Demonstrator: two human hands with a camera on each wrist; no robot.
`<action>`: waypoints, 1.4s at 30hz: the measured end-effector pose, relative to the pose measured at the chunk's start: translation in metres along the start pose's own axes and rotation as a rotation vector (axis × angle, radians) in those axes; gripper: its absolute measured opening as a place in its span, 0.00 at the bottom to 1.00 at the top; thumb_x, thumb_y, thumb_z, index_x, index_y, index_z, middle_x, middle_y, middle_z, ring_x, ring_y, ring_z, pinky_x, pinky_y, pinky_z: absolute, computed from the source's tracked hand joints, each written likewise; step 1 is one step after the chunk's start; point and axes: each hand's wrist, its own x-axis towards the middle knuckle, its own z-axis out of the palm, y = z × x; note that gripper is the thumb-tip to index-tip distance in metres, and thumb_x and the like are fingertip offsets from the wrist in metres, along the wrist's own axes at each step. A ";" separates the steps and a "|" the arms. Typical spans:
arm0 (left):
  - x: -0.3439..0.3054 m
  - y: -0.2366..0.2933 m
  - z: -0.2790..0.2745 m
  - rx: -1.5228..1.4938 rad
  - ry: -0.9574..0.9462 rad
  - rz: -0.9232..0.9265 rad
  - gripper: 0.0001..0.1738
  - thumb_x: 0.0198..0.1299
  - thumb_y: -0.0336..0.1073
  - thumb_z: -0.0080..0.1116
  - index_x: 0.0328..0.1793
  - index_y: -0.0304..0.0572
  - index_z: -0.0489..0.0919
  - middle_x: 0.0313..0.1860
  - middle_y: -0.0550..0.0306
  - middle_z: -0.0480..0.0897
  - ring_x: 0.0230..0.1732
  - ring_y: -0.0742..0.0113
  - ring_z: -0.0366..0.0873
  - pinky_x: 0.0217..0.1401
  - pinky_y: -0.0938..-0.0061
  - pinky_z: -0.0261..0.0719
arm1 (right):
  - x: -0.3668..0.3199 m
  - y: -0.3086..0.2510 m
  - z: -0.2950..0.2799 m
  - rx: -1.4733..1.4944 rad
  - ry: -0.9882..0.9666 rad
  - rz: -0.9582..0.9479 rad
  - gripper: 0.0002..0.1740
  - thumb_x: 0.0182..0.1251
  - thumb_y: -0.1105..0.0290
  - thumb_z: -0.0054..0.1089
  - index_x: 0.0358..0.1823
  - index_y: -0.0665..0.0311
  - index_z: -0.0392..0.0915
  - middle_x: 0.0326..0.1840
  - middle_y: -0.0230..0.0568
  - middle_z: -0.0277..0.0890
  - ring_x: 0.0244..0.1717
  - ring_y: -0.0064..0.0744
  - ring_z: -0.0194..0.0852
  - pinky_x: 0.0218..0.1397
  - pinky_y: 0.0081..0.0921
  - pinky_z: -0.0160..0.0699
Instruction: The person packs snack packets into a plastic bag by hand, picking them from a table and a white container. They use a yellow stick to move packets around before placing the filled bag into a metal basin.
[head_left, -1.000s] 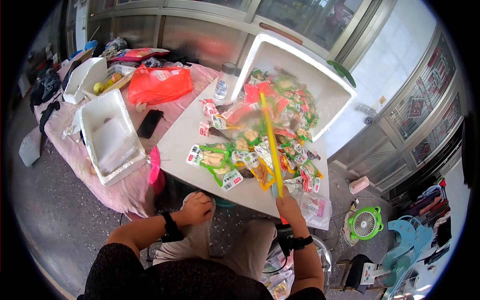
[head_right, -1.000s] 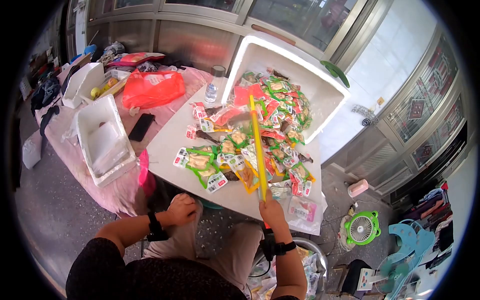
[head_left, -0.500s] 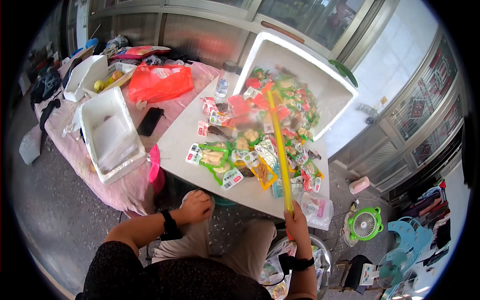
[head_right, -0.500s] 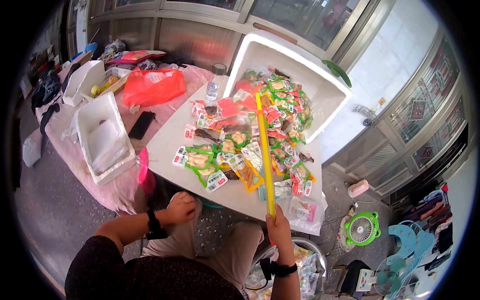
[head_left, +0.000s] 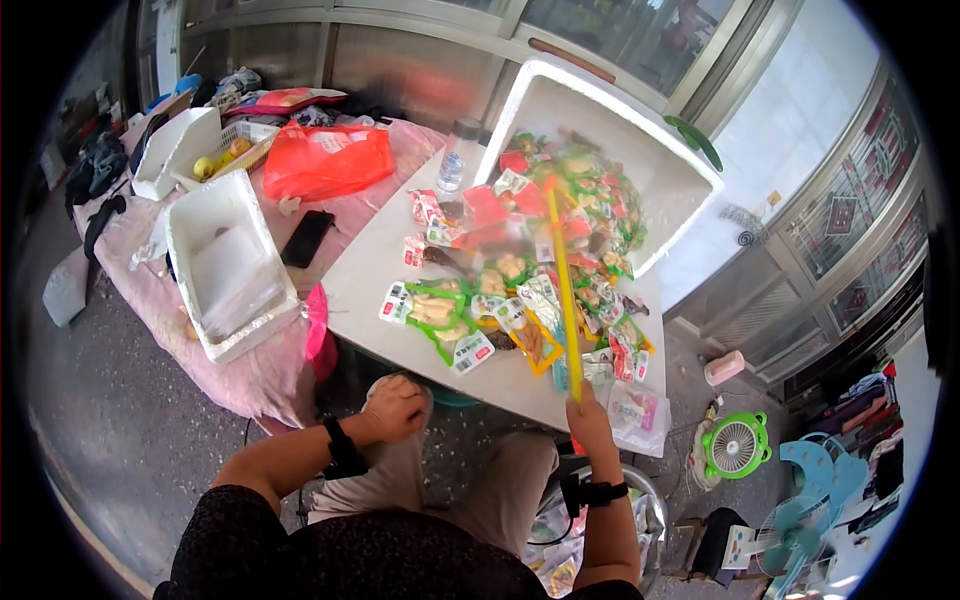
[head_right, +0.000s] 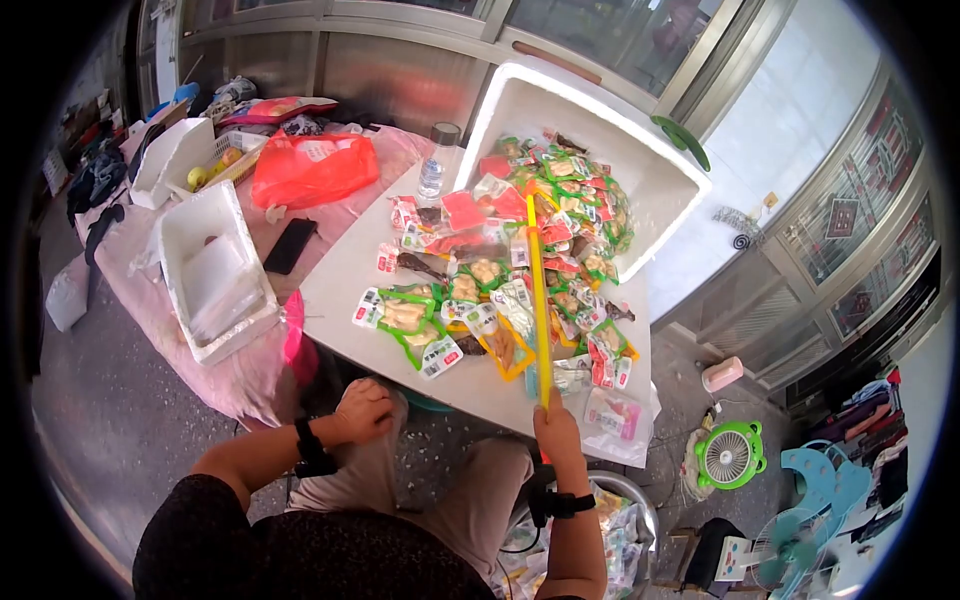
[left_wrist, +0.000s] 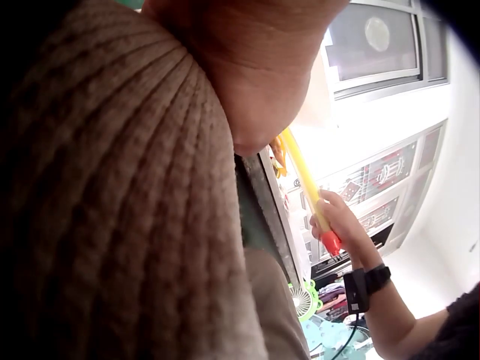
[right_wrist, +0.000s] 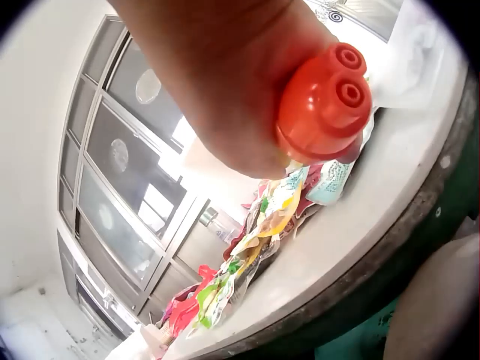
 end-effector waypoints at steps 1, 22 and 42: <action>0.000 -0.001 0.000 0.001 -0.007 0.003 0.08 0.35 0.38 0.56 0.26 0.49 0.74 0.32 0.61 0.70 0.38 0.60 0.66 0.41 0.65 0.63 | -0.017 -0.001 0.001 0.048 0.003 0.015 0.26 0.57 0.64 0.44 0.55 0.70 0.56 0.29 0.64 0.70 0.33 0.61 0.69 0.35 0.45 0.68; 0.005 0.000 0.004 -0.007 -0.031 -0.016 0.08 0.35 0.38 0.56 0.24 0.47 0.74 0.32 0.60 0.70 0.38 0.60 0.66 0.40 0.65 0.63 | 0.065 0.034 -0.009 0.205 0.254 0.050 0.24 0.57 0.68 0.44 0.56 0.65 0.57 0.29 0.52 0.71 0.29 0.42 0.71 0.33 0.33 0.68; 0.005 -0.001 0.005 -0.015 -0.041 -0.009 0.09 0.34 0.37 0.57 0.25 0.48 0.73 0.33 0.60 0.70 0.39 0.59 0.66 0.41 0.65 0.62 | -0.124 0.035 -0.003 0.537 0.061 0.332 0.26 0.56 0.68 0.47 0.58 0.67 0.57 0.41 0.51 0.69 0.39 0.36 0.71 0.41 0.27 0.68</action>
